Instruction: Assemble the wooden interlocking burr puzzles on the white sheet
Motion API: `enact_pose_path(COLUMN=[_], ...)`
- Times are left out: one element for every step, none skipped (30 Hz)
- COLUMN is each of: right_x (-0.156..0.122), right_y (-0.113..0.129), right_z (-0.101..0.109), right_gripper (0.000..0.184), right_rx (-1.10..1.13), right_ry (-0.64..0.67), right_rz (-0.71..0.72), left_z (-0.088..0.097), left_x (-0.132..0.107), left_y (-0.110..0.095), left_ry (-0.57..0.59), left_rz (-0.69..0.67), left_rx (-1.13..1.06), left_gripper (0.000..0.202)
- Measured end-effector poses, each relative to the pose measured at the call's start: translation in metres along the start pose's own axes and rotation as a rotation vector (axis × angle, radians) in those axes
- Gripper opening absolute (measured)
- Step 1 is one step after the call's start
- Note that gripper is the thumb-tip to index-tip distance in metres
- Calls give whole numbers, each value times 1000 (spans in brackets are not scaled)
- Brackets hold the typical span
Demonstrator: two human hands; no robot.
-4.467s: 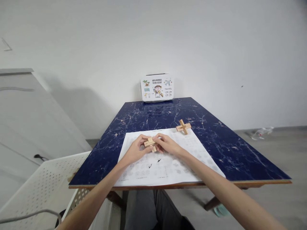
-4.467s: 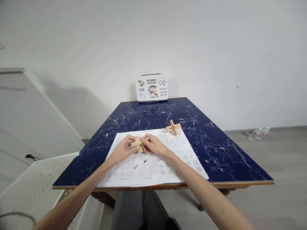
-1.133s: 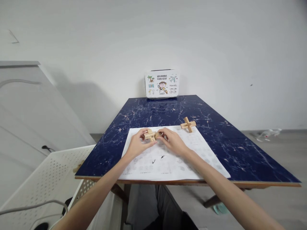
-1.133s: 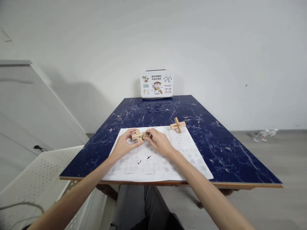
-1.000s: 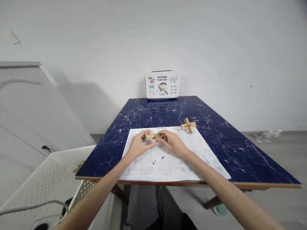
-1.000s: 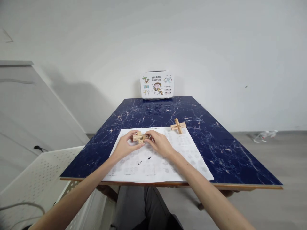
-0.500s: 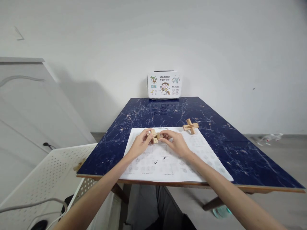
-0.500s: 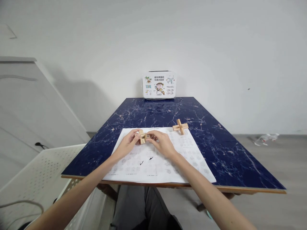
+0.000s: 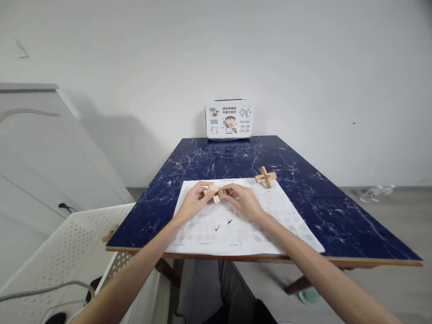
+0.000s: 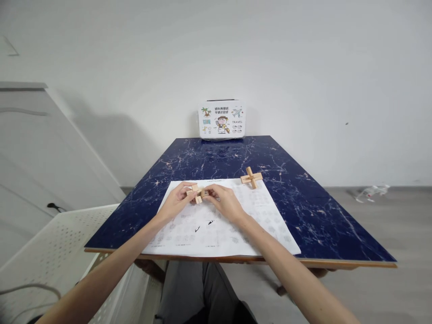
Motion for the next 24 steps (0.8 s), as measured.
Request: enact_pose_path(right_x=[0,0,0,1,1,1,1,2,2,2,2,2,2,2,2,2,2,2,2,2,2,2,2,2], right_y=[0,0,0,0,0,0,-1,-1,-1,-1,-1,-1,0,0,1,1,2,2,2,2,3,4,5,6], right_z=[0,0,0,0,-1,-1,-2,-2,-3,-3,-3,-3,-3,-3,-3,-3,-3,-3,-3,-2,-2,-3,-3,-4], right_gripper=[15,15,14,14,13,13,13,12,12,12,12,12,12,13,13,13,14,14,14,14,15,15,14,14], right_rx=[-1,-3,-5,-5,-3,3,9,15,18,19,17,12,5,-4,-14,-23,-28,-29,-27,-23,-19,-20,-26,-33], right_ry=[-4,-7,-8,-6,-2,1,3,4,6,7,9,8,9,11,12,12,13,13,12,8,8,12,20,27], right_rz=[3,6,7,7,5,0,-5,-10,-13,-12,-9,-4,1,6,10,13,15,17,20,23,29,38,52,67], left_z=[0,-1,-1,-1,-2,-2,-2,-2,-3,-2,-2,-2,-3,-3,-3,-3,-4,-4,-4,-4,-3,-2,-1,1], left_x=[0,0,0,0,0,0,0,0,0,0,1,1,1,1,1,1,1,1,1,0,0,-1,-1,-1], left_y=[-1,-2,-2,-3,-4,-4,-4,-4,-4,-3,-3,-2,-2,-3,-3,-3,-3,-4,-4,-4,-4,-4,-4,-4], left_ry=[3,5,6,7,8,7,4,1,-3,-9,-13,-15,-14,-13,-9,-3,5,14,26,37,43,42,37,29], left_rz=[3,4,3,-1,-5,-10,-12,-10,-6,-1,3,5,4,1,-2,-2,1,7,15,24,30,30,24,15], left_rx=[-8,-14,-16,-13,-7,-3,1,5,8,9,10,9,8,3,-6,-17,-28,-41,-54,-65,-72,-77,-82,-85], left_gripper=[38,38,38,37,36,36,36,36,37,38,38,39,38,38,38,37,37,37,37,37,37,38,38,39])
Point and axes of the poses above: each hand's wrist, its own x-axis towards the middle knuckle, its own z-axis out of the back of the hand, y = z × x, the point moved 6 cm from there along x, towards the middle knuckle, and after that the axes turned 2 degrees about -z, right-handed, at the moved point
